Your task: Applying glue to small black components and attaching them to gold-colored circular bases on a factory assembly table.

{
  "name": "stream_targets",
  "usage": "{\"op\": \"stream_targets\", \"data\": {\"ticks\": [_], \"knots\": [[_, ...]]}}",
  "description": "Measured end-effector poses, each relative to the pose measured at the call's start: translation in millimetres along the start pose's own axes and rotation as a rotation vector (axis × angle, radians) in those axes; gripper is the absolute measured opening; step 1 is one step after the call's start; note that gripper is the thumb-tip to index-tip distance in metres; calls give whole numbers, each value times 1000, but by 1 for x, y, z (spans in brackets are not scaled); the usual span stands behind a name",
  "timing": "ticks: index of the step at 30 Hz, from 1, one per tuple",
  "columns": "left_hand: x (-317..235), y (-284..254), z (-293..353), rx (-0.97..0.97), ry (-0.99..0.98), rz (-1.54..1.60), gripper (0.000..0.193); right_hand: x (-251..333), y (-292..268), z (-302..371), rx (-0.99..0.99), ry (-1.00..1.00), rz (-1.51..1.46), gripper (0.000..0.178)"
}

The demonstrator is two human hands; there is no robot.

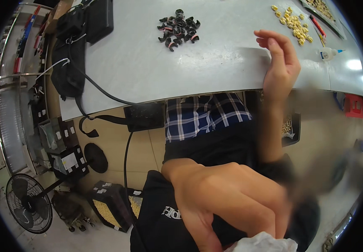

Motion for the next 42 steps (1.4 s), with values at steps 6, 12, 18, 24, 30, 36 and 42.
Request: {"op": "stream_targets", "data": {"ticks": [6, 12, 18, 24, 30, 36, 42], "knots": [[-1, -5, -6, 9, 31, 44, 32, 0, 5, 1, 65, -34, 9, 18], [0, -5, -4, 31, 38, 5, 33, 1, 4, 2, 69, -66, -4, 17], [4, -7, -5, 92, 65, 22, 35, 0, 4, 3, 72, -62, 13, 19], [9, -12, -7, 130, 37, 159, 31, 3, 10, 2, 50, -92, 85, 21], [29, -9, 3, 7, -69, 478, 21, 3, 7, 3, 67, -102, 60, 20], [36, -1, 3, -36, -89, 752, 22, 5, 7, 6, 76, -52, 31, 20], [33, -8, 11, -122, -29, 366, 16, 6, 6, 4, 81, -60, 51, 20]]}}
Point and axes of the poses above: each hand's wrist, its own z-axis away from the middle knuckle, its own y-axis out of the palm, x = y × z, the point moved 4 cm from there along -z, towards the middle knuckle, and after that the axes turned 15 degrees about -x, right-handed, at the moved point
